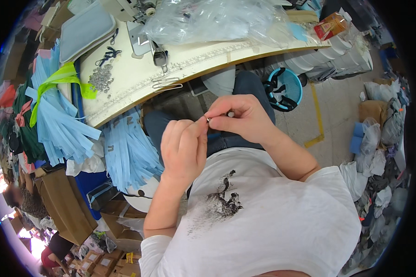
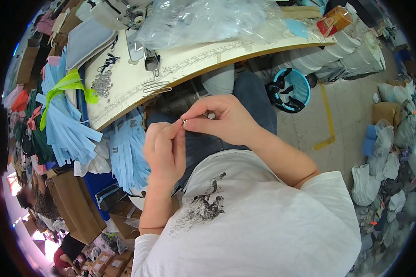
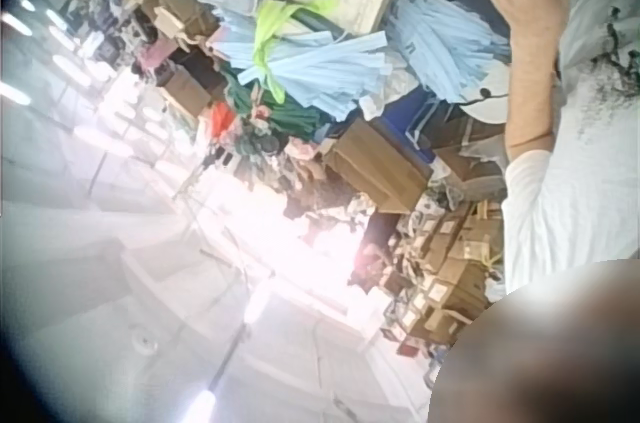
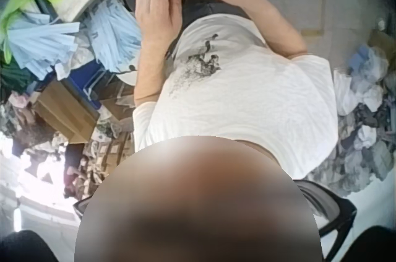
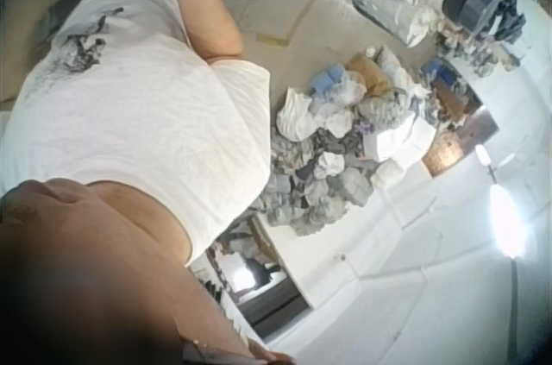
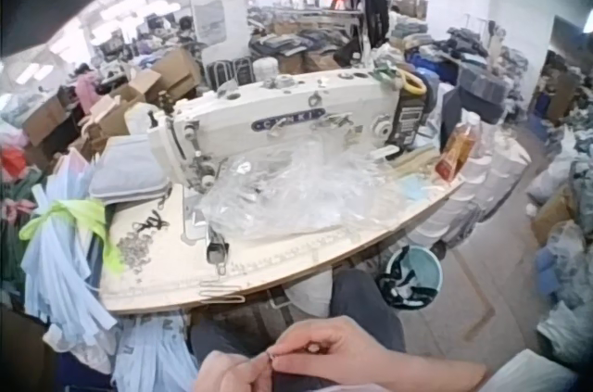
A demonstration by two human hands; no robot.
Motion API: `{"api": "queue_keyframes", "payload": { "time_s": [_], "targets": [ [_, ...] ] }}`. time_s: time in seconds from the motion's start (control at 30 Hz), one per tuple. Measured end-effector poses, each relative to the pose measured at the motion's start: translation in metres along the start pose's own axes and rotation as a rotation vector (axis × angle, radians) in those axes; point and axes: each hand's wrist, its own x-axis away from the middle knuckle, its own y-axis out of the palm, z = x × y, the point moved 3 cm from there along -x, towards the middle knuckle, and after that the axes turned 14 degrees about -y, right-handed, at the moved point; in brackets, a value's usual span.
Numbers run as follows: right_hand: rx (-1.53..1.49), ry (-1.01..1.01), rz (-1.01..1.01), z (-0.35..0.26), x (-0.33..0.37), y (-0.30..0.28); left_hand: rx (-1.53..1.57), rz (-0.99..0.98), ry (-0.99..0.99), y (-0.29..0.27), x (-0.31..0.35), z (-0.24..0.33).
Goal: Assembling small metal sliders onto fabric or plastic straps.
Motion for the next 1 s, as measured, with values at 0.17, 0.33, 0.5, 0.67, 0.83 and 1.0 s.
{"api": "queue_keyframes", "payload": {
  "time_s": [0.17,0.33,0.5,0.67,0.83,1.0],
  "targets": [
    [-0.165,0.143,0.084,0.002,0.003,0.007,-0.005,-0.009,-0.034,0.006,0.004,-0.003],
    [-0.286,0.284,0.116,0.008,0.006,0.003,0.096,-0.04,-0.091,0.006,0.003,-0.003],
    [-0.403,0.34,0.142,0.014,0.009,0.001,0.07,-0.026,0.002,0.003,-0.001,-0.01],
    [-0.393,0.406,0.044,0.011,0.006,0.004,0.062,0.015,0.007,0.004,0.005,-0.013],
    [-0.204,0.334,0.1,0.021,0.008,0.01,0.037,0.075,-0.023,0.007,0.004,-0.012],
    [-0.344,0.309,0.193,0.018,0.008,0.008,0.345,0.026,-0.274,0.009,0.013,-0.022]
  ]
}}
